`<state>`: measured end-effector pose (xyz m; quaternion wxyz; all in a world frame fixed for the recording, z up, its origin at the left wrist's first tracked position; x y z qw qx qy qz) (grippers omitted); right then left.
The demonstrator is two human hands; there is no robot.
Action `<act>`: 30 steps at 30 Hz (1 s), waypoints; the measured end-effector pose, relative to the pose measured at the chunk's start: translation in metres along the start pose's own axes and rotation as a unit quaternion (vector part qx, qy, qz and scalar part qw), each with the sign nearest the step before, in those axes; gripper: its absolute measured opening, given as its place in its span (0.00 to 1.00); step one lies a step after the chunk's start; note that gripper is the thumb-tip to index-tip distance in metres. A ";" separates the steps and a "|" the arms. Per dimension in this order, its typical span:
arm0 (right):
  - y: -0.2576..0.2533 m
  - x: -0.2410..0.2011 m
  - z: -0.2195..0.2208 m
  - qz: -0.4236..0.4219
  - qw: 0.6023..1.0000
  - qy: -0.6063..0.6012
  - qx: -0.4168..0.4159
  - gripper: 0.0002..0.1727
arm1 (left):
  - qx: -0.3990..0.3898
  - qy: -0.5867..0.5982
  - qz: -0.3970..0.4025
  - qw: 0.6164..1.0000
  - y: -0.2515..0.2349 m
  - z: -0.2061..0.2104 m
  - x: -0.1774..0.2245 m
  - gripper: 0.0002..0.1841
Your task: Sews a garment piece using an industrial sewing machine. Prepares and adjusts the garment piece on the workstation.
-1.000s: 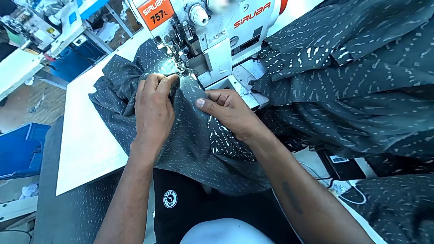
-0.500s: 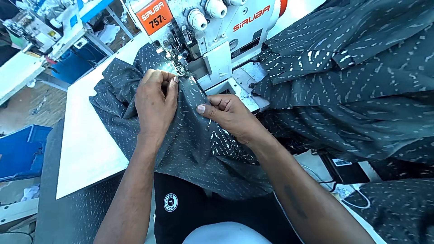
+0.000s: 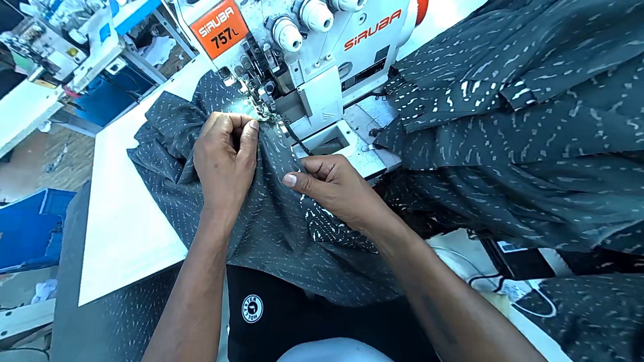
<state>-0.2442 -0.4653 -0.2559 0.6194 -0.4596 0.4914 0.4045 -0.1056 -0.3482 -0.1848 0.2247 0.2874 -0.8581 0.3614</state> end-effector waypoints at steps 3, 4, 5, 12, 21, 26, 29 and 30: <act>0.002 0.002 0.002 -0.004 1.000 0.007 0.009 0.13 | -0.005 0.014 0.032 0.999 0.000 -0.001 -0.004 0.07; 0.003 0.003 0.002 -0.002 1.000 0.006 0.010 0.14 | -0.007 0.020 0.038 0.999 0.000 -0.001 -0.004 0.07; 0.004 0.004 0.002 0.000 1.000 0.004 0.011 0.14 | -0.008 0.024 0.041 0.999 0.000 -0.001 -0.004 0.07; 0.007 0.006 0.004 0.003 1.000 -0.001 0.020 0.15 | -0.009 0.027 0.033 0.999 -0.001 -0.001 0.003 0.06; 0.009 0.006 0.004 0.007 0.998 0.003 0.067 0.15 | 0.011 0.008 0.053 0.999 -0.001 0.003 0.003 0.07; 0.011 0.006 0.007 -0.006 0.998 0.015 0.060 0.15 | 0.007 0.004 0.045 0.999 0.003 0.002 0.007 0.07; 0.010 0.007 0.008 -0.012 0.997 0.030 0.063 0.17 | 0.014 0.024 0.060 0.998 -0.001 0.003 0.005 0.06; 0.010 0.007 0.008 -0.011 0.997 0.034 0.062 0.18 | 0.009 0.035 0.065 0.997 -0.001 0.002 0.004 0.05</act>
Point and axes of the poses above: each hand's wrist, its own y-axis away from the middle knuckle, its own z-axis out of the palm, x = y × z, the point moved 3 cm from there along -y, towards the middle knuckle, and after that the axes turned 11 degrees about y, right-handed, at the moved point
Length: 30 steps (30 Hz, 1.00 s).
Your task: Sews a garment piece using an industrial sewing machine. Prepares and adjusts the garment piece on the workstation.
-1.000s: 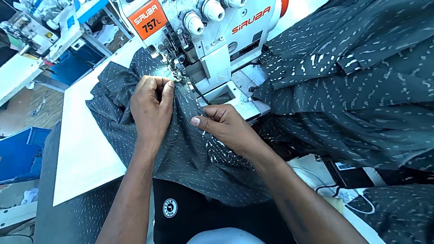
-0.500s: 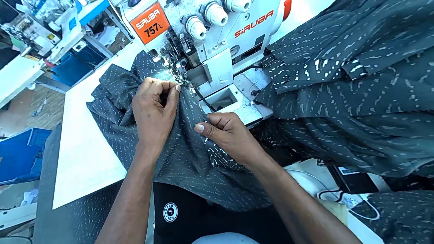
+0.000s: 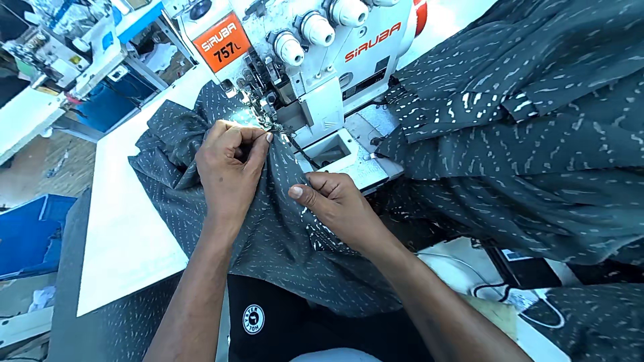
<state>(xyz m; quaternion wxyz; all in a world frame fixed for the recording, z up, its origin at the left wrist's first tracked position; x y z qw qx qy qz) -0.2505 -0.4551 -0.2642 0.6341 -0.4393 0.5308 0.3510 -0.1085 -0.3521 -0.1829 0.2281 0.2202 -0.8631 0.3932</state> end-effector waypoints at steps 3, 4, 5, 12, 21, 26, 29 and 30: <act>-0.001 0.001 0.000 0.007 1.000 -0.005 -0.002 0.17 | -0.031 0.023 0.019 0.999 -0.001 -0.003 -0.004 0.05; -0.001 0.000 0.000 0.013 1.000 -0.009 -0.005 0.16 | -0.044 0.018 0.024 0.999 -0.001 -0.004 -0.005 0.05; -0.001 0.000 -0.001 0.018 1.000 -0.012 -0.008 0.15 | -0.057 0.012 0.030 0.998 0.001 -0.005 -0.005 0.06; -0.001 -0.005 -0.003 0.034 0.998 -0.039 -0.031 0.15 | -0.086 -0.120 0.063 0.987 0.024 -0.007 0.013 0.15; -0.002 -0.008 -0.005 0.015 0.999 -0.039 -0.016 0.14 | -0.101 -0.139 0.039 0.984 0.023 -0.007 0.017 0.19; -0.001 -0.011 -0.005 0.010 0.999 -0.023 -0.020 0.14 | -0.115 -0.120 0.041 0.985 0.024 -0.011 0.014 0.20; -0.009 -0.009 -0.002 0.012 1.000 -0.002 -0.016 0.15 | -0.123 -0.091 0.058 0.987 0.017 -0.013 0.002 0.21; -0.014 -0.009 -0.001 0.008 1.000 0.004 -0.015 0.15 | -0.133 -0.077 0.063 0.986 0.012 -0.015 -0.005 0.21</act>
Point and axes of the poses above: each hand's wrist, its own y-axis away from the middle knuckle, its own z-axis out of the palm, x = y × z, the point moved 3 cm from there along -y, towards the middle knuckle, and after that the axes turned 11 degrees about y, right-handed, at the moved point
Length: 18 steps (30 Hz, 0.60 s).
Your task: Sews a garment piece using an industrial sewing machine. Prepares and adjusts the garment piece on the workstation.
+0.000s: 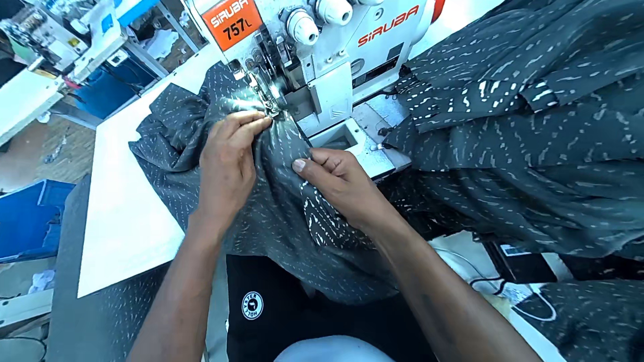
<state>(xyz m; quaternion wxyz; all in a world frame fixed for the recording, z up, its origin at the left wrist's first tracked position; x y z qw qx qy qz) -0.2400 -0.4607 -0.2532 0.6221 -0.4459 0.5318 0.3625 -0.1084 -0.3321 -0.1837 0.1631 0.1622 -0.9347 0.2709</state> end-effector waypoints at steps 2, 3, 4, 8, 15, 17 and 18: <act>-0.010 -0.001 0.001 -0.012 1.000 0.001 0.005 0.15 | -0.029 0.031 0.020 0.999 -0.013 -0.006 -0.018 0.21; -0.015 -0.002 0.002 -0.015 1.000 0.002 0.011 0.14 | -0.046 0.045 0.032 0.997 -0.020 -0.009 -0.029 0.21; -0.019 -0.002 0.004 -0.011 1.000 0.000 0.013 0.14 | -0.063 0.058 0.042 0.995 -0.026 -0.012 -0.039 0.21; -0.022 -0.001 0.010 0.018 0.999 0.000 0.027 0.10 | -0.086 0.096 0.083 0.988 -0.048 -0.019 -0.071 0.20; 0.048 0.006 0.002 -0.027 0.986 0.082 -0.145 0.05 | 0.060 -0.075 -0.207 0.974 0.091 -0.060 -0.057 0.27; 0.076 0.012 -0.005 0.046 0.958 0.050 -0.279 0.17 | 0.027 -0.071 -0.329 0.941 0.146 -0.066 -0.083 0.34; 0.083 0.018 -0.009 0.084 0.936 0.121 -0.319 0.22 | 0.020 -0.078 -0.347 0.934 0.163 -0.065 -0.092 0.29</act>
Point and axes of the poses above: each hand's wrist, its own y-axis away from the middle knuckle, its own z-axis out of the palm, x = y × z, the point moved 3 cm from there along -y, towards the middle knuckle, and after that the axes turned 11 degrees about y, right-handed, at the moved point
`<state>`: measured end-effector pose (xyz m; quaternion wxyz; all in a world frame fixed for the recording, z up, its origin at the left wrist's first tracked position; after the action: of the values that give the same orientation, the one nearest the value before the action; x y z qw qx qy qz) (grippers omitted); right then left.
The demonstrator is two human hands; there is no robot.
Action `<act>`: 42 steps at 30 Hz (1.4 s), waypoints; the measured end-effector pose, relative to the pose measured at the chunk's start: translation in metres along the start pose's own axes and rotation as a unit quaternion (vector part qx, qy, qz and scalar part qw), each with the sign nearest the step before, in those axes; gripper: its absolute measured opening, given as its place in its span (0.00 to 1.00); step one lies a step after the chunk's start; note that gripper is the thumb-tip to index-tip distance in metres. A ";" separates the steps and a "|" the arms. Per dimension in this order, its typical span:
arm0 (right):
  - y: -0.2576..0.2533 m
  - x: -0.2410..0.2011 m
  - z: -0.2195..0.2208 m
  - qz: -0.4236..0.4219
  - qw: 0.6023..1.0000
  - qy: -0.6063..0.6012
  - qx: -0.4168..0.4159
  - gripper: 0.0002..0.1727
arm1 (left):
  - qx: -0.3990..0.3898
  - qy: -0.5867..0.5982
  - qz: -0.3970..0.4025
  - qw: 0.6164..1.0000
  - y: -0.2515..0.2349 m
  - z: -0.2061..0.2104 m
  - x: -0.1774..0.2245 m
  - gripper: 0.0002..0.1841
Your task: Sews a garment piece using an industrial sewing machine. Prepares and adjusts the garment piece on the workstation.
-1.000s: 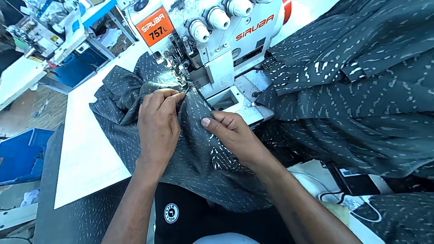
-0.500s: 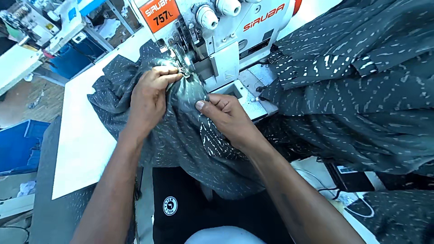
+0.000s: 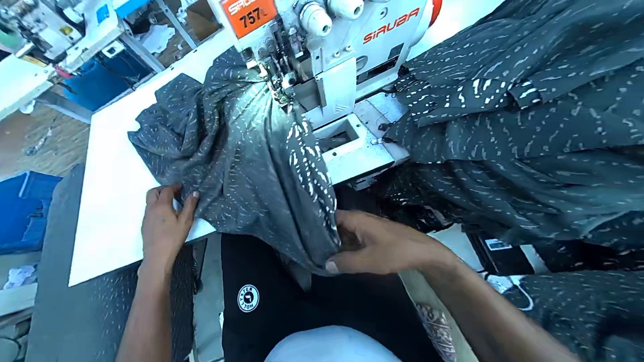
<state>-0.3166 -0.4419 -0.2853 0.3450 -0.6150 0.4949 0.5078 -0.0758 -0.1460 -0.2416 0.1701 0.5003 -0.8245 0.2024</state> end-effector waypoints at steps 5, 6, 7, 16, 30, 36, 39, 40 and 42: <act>0.012 0.026 0.005 0.223 0.921 0.281 -0.155 0.20 | 0.076 0.225 -0.104 0.966 -0.004 -0.030 -0.005 0.14; 0.010 0.022 0.005 0.210 0.926 0.283 -0.138 0.20 | 0.112 0.307 -0.112 0.938 -0.011 -0.043 0.002 0.11; 0.005 0.015 0.006 0.161 0.942 0.285 -0.078 0.18 | 0.140 0.367 -0.101 0.914 -0.021 -0.057 0.010 0.10; -0.063 -0.013 0.061 -0.077 0.993 -0.032 0.086 0.14 | 0.073 0.142 0.103 0.982 -0.107 -0.122 0.076 0.34; 0.006 0.002 0.013 0.065 0.856 0.302 0.414 0.15 | 0.068 0.185 -0.047 0.979 0.022 -0.006 0.014 0.11; -0.042 0.046 0.047 0.177 0.932 0.222 0.224 0.24 | 0.080 0.597 -0.205 0.771 0.044 -0.007 0.024 0.07; -0.034 0.031 0.051 0.073 0.929 0.164 0.324 0.10 | 0.022 0.779 -0.223 0.586 0.052 -0.007 0.041 0.19; -0.019 0.014 0.042 0.034 0.904 0.174 0.388 0.07 | 0.008 0.808 -0.220 0.547 0.054 -0.008 0.049 0.22; 0.019 -0.014 0.005 -0.031 0.819 0.253 0.514 0.08 | -0.019 0.830 -0.226 0.510 0.059 -0.005 0.065 0.24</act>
<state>-0.3358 -0.4389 -0.2720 0.4892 -0.4706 0.7343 -0.0053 -0.1570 -0.1685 -0.2157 0.8263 0.2703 -0.1701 0.4640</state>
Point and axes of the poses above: each hand's wrist, its own y-axis away from the middle knuckle, its own z-axis out of the palm, x = y × z, the point moved 3 cm from there along -y, towards the middle knuckle, and after that the axes turned 11 degrees about y, right-handed, at the moved point
